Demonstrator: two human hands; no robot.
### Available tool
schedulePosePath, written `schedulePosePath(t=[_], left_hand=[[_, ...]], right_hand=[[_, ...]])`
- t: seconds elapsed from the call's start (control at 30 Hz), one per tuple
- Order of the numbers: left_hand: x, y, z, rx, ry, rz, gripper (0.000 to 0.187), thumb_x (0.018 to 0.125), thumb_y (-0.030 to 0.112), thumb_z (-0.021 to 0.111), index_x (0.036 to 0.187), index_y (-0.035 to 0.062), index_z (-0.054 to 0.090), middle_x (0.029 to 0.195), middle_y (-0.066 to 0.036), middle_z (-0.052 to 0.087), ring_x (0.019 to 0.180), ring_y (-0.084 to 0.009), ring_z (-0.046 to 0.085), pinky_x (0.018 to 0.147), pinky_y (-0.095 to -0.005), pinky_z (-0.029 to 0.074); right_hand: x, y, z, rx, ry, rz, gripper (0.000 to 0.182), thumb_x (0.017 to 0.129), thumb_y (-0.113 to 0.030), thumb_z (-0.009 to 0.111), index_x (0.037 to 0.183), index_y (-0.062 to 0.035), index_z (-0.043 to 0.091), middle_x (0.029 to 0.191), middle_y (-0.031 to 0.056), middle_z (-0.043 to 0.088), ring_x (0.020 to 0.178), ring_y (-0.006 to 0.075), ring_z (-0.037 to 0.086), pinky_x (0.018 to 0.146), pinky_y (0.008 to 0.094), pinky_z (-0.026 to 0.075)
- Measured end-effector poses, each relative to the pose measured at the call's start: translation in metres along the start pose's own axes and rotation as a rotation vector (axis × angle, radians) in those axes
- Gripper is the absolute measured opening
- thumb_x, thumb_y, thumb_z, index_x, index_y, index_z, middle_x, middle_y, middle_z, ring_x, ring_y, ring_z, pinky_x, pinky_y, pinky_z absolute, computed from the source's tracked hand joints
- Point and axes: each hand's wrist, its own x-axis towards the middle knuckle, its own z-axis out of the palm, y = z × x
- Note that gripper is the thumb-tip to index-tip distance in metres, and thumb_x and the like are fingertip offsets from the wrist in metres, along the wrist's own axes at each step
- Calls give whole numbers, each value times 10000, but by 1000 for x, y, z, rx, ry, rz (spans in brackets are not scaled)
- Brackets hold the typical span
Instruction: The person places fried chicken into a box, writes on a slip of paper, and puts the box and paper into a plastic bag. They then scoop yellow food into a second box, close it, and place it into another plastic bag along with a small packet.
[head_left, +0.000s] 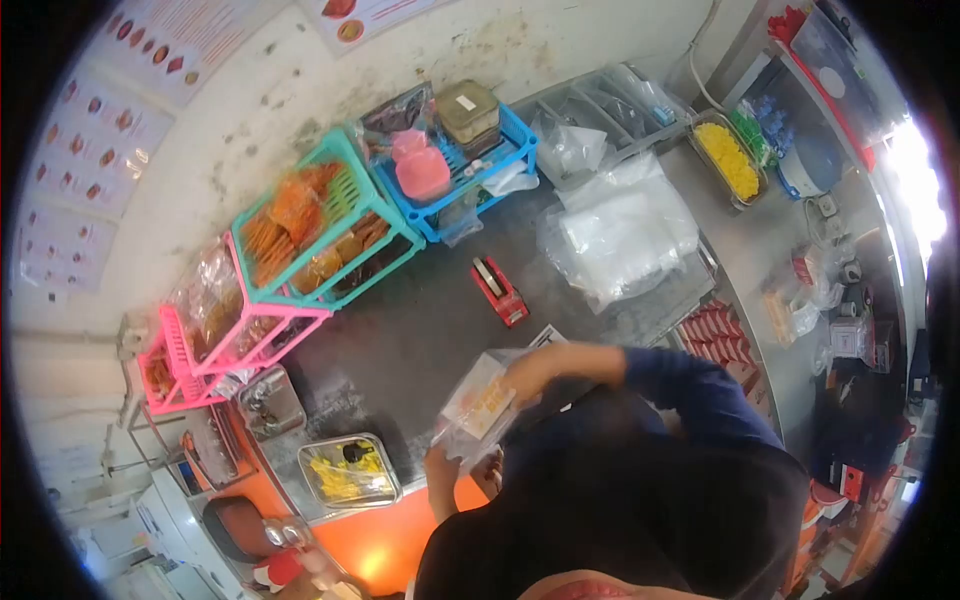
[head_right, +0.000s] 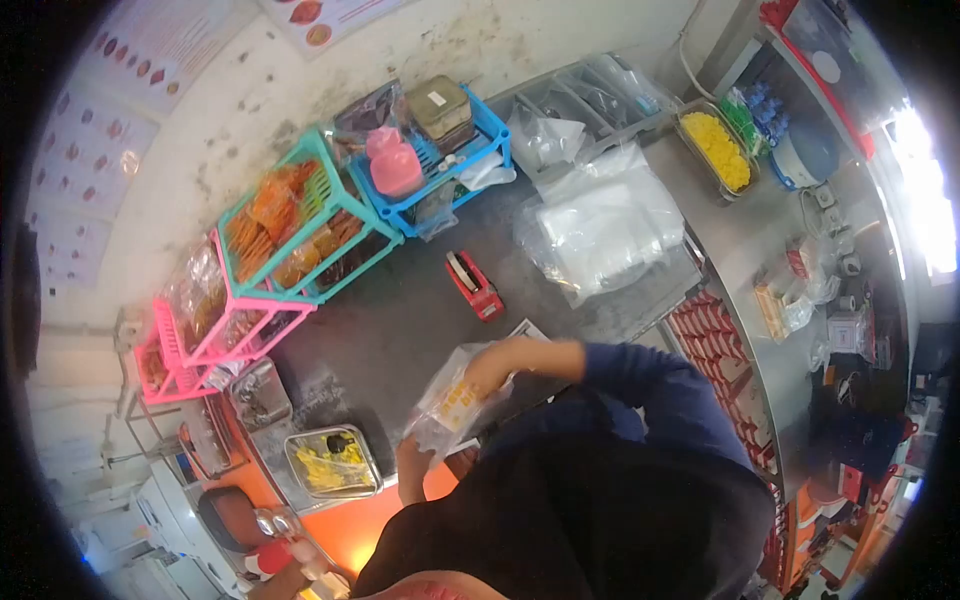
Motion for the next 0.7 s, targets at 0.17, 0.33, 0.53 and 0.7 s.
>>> schedulePosePath(t=[0.17,0.33,0.53,0.7], left_hand=[[0,-11,-14,72,-106,-21,877,544,98,833,1314,-40,436,841,-178,638,770,-343,621,712,-407,508],[-6,8,-35,84,-187,-105,936,509,76,821,1344,-14,407,651,-142,597,650,-333,602,635,-422,496],[5,31,-50,158,-290,-271,953,560,104,832,1383,-5,363,639,-139,608,659,-305,625,615,-406,492],[5,-14,-33,248,-267,-131,979,558,155,851,1384,0,349,884,-158,649,781,-320,632,688,-412,503]], right_hand=[[-203,22,-131,570,248,-161,377,876,-153,575,1237,-45,550,1069,189,650,818,267,691,689,320,573],[-235,291,-166,793,1785,773,365,827,-366,650,972,-31,630,973,117,659,834,251,637,648,459,507],[-235,314,-164,1167,1836,235,420,803,-384,702,1078,-79,612,1056,22,630,1011,182,556,817,455,436],[-259,157,-174,635,2178,-765,69,866,-111,601,922,-70,609,880,13,627,918,131,572,780,297,446]])
